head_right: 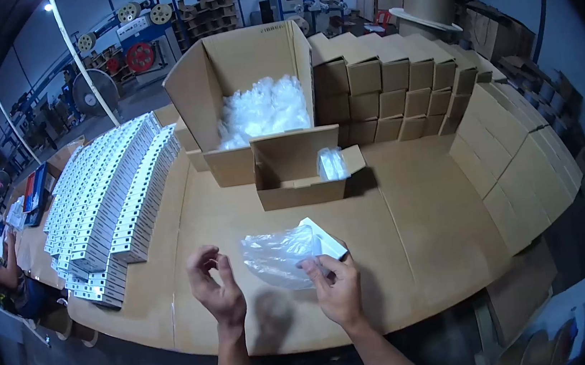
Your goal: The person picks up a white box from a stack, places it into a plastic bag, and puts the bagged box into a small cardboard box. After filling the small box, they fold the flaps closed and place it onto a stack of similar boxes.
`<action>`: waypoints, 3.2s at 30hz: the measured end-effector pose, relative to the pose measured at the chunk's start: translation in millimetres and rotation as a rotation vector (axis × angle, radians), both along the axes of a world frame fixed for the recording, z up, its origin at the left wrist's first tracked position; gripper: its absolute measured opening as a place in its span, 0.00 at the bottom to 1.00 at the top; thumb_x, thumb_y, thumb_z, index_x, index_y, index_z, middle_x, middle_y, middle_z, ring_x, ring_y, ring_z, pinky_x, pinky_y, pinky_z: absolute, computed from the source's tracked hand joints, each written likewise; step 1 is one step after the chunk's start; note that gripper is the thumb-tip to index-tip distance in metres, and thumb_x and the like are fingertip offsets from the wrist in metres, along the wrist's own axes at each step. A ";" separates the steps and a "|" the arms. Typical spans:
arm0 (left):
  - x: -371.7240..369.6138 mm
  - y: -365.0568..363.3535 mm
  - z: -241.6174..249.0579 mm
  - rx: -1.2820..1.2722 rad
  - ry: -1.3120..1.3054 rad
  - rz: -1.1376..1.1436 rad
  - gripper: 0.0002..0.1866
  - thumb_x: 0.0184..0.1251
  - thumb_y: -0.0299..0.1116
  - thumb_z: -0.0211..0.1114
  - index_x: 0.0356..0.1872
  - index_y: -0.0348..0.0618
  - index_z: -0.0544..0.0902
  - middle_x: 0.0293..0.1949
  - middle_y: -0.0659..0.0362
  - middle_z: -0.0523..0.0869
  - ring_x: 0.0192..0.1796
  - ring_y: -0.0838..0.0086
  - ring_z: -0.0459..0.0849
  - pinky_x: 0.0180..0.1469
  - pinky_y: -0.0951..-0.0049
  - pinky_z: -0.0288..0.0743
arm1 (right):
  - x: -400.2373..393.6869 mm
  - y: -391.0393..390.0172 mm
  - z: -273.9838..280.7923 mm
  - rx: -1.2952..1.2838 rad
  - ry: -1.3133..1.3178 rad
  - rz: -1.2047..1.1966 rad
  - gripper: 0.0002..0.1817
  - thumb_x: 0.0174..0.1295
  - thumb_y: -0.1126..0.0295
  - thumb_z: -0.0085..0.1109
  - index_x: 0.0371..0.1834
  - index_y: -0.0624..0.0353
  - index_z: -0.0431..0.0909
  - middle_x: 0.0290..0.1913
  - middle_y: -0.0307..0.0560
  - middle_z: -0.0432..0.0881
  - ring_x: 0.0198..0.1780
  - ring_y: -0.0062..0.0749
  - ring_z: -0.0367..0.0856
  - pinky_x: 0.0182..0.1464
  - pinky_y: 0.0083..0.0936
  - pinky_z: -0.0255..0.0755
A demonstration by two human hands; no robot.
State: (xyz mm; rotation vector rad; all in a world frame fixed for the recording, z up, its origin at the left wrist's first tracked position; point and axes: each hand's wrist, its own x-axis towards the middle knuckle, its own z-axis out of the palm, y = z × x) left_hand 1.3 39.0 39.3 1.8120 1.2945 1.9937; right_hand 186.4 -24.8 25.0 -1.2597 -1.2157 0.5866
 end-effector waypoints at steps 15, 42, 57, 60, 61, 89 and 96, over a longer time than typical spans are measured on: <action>20.5 -30.1 4.5 -0.243 0.407 -0.392 0.09 0.71 0.26 0.73 0.40 0.39 0.78 0.21 0.56 0.82 0.23 0.71 0.83 0.26 0.70 0.71 | 20.5 -45.0 -8.3 -0.038 -0.222 0.097 0.09 0.63 0.72 0.74 0.37 0.69 0.87 0.59 0.65 0.82 0.56 0.51 0.85 0.58 0.35 0.78; 25.7 -41.3 -33.1 -0.917 -0.269 -0.760 0.25 0.61 0.26 0.82 0.56 0.33 0.79 0.46 0.55 0.89 0.50 0.72 0.87 0.57 0.70 0.81 | 24.3 -45.5 -51.1 -0.108 -0.077 0.043 0.11 0.71 0.74 0.69 0.35 0.73 0.80 0.55 0.49 0.78 0.46 0.25 0.76 0.48 0.22 0.73; 11.3 -56.7 -51.8 -0.521 0.173 -0.655 0.24 0.57 0.27 0.84 0.53 0.32 0.85 0.42 0.50 0.94 0.45 0.68 0.94 0.47 0.71 0.87 | 77.7 0.6 27.2 0.379 -0.057 0.290 0.26 0.69 0.84 0.64 0.65 0.56 0.64 0.57 0.50 0.73 0.56 0.32 0.76 0.60 0.29 0.72; 10.6 -56.1 -54.9 -0.533 0.148 -0.667 0.25 0.56 0.28 0.84 0.54 0.32 0.84 0.43 0.50 0.94 0.45 0.66 0.94 0.47 0.69 0.87 | 79.1 5.2 31.0 0.355 -0.034 0.452 0.25 0.68 0.83 0.65 0.63 0.56 0.66 0.55 0.50 0.74 0.53 0.30 0.76 0.57 0.27 0.72; 10.0 -54.9 -56.4 -0.504 0.156 -0.669 0.25 0.56 0.28 0.84 0.54 0.33 0.84 0.43 0.49 0.94 0.45 0.65 0.95 0.47 0.68 0.87 | 79.3 6.5 31.5 0.347 -0.034 0.494 0.24 0.68 0.83 0.65 0.63 0.56 0.67 0.54 0.49 0.74 0.52 0.29 0.76 0.56 0.27 0.72; 15.9 -50.3 -56.5 -0.750 -0.063 -0.692 0.34 0.53 0.32 0.87 0.59 0.32 0.81 0.49 0.51 0.92 0.53 0.69 0.91 0.57 0.66 0.84 | 39.9 29.5 32.9 -0.065 0.009 0.464 0.13 0.69 0.81 0.64 0.56 0.63 0.78 0.42 0.43 0.82 0.45 0.18 0.80 0.47 0.22 0.77; 13.4 -50.3 -65.3 -0.769 -0.020 -0.668 0.34 0.51 0.32 0.88 0.59 0.31 0.82 0.48 0.49 0.93 0.51 0.67 0.92 0.56 0.66 0.85 | 35.3 34.9 25.7 0.113 0.320 0.391 0.13 0.71 0.83 0.63 0.51 0.62 0.69 0.44 0.39 0.76 0.49 0.19 0.79 0.52 0.20 0.76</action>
